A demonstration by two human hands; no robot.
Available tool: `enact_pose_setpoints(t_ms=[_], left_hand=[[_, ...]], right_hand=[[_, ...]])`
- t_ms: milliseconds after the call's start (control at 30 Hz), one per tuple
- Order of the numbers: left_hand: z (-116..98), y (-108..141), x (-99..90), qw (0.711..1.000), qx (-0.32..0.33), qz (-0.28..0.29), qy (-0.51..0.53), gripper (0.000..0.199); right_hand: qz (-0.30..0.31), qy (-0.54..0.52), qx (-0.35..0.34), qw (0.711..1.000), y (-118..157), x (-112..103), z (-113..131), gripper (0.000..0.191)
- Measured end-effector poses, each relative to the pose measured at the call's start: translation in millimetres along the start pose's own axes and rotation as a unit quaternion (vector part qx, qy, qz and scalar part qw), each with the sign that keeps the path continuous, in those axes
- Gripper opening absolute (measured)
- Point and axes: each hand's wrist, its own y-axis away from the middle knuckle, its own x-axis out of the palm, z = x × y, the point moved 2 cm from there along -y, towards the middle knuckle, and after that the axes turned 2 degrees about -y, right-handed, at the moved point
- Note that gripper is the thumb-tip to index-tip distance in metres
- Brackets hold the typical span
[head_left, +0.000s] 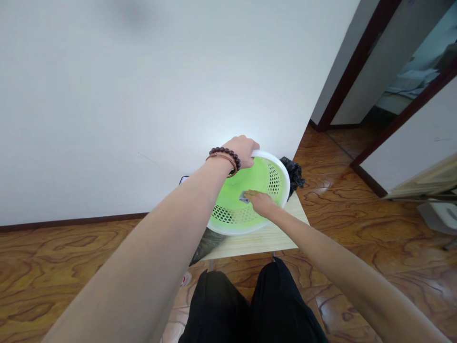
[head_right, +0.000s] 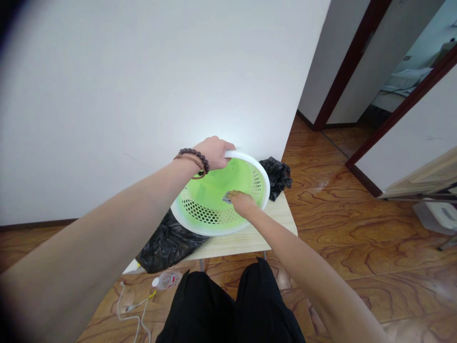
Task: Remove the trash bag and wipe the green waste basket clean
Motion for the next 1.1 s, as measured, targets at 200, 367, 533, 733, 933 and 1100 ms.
enact_pose_setpoints(t_ms=[200, 367, 533, 733, 933, 1100], left_hand=[[-4, 0, 2.1, 1.0, 0.017, -0.008, 0.013, 0.035], [-4, -1, 1.5, 1.0, 0.014, -0.008, 0.019, 0.035], [-5, -1, -0.8, 1.0, 0.013, -0.004, 0.015, 0.036], [-4, -2, -0.8, 1.0, 0.005, 0.0, 0.028, 0.036], [-4, -2, 0.9, 0.999, 0.0, 0.006, 0.036, 0.04], [-8, -4, 3.5, 0.999, 0.005, 0.0, 0.04, 0.038]], right_hand=[[0.029, -0.006, 0.061, 0.998, -13, 41, 10, 0.043], [-0.002, -0.101, -0.011, 0.995, 27, 48, 33, 0.051], [0.041, -0.135, -0.117, 0.983, 72, 23, 39, 0.056], [0.018, -0.041, -0.041, 0.998, 35, -23, 6, 0.054], [-0.001, 0.11, 0.065, 0.992, -2, 7, -11, 0.036], [-0.006, 0.031, 0.099, 0.995, 17, 39, 20, 0.041]])
